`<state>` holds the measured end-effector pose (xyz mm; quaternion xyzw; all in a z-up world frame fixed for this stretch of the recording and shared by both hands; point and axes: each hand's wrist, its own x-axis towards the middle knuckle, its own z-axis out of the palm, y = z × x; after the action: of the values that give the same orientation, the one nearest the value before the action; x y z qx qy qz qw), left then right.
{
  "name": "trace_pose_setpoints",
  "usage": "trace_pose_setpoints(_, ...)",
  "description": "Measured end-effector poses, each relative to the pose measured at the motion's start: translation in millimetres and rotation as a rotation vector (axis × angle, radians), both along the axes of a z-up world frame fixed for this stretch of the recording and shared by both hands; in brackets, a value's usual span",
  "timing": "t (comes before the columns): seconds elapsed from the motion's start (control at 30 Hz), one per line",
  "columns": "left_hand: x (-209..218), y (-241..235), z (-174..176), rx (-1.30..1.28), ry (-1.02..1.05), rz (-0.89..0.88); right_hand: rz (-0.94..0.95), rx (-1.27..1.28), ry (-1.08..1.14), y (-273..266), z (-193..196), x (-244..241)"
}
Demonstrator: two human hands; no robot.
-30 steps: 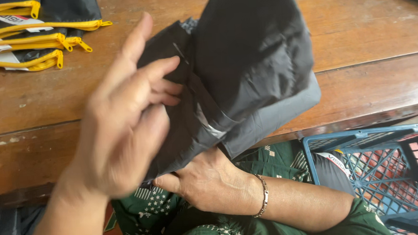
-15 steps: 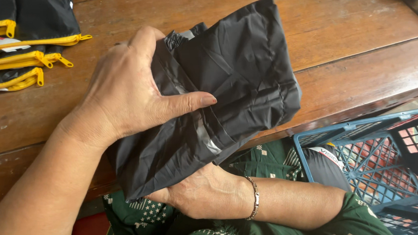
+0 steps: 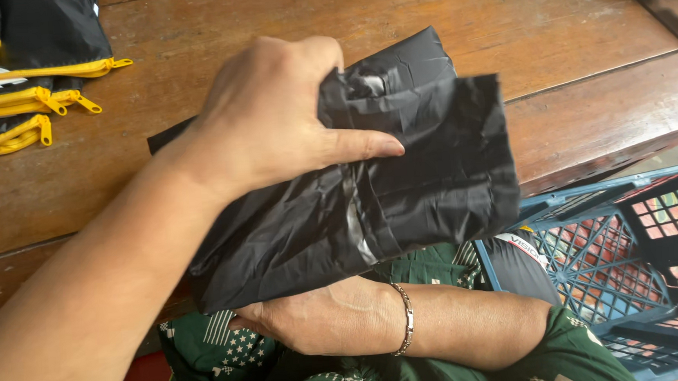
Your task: The person folds a long black plastic sheet into a compact rectangular shape on a wooden table. They then insert the folded sheet into a black drawstring bag with a yellow zipper, pull the drawstring to close the bag, and zip it shut.
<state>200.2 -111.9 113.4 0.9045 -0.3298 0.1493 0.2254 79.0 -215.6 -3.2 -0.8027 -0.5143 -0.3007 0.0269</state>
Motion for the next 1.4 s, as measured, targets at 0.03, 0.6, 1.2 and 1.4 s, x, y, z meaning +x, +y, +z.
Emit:
trace_pose_setpoints(0.03,2.3,-6.2,-2.8,0.128,0.048,0.052,0.0,0.041,0.073,0.9,0.5,-0.6)
trace_pose_setpoints(0.6,18.4,-47.9,-25.8,0.434,0.244,0.146,0.085,0.253,0.268,4.5,-10.6,0.6)
trace_pose_setpoints(1.2,40.7,-76.4,-66.9,0.544,0.195,0.334,-0.072,-0.094,0.407,3.1,25.4,-31.9)
trace_pose_setpoints(1.4,44.6,-75.1,-73.1,0.53,0.136,0.347,0.06,0.02,0.242,-18.1,40.3,-31.5)
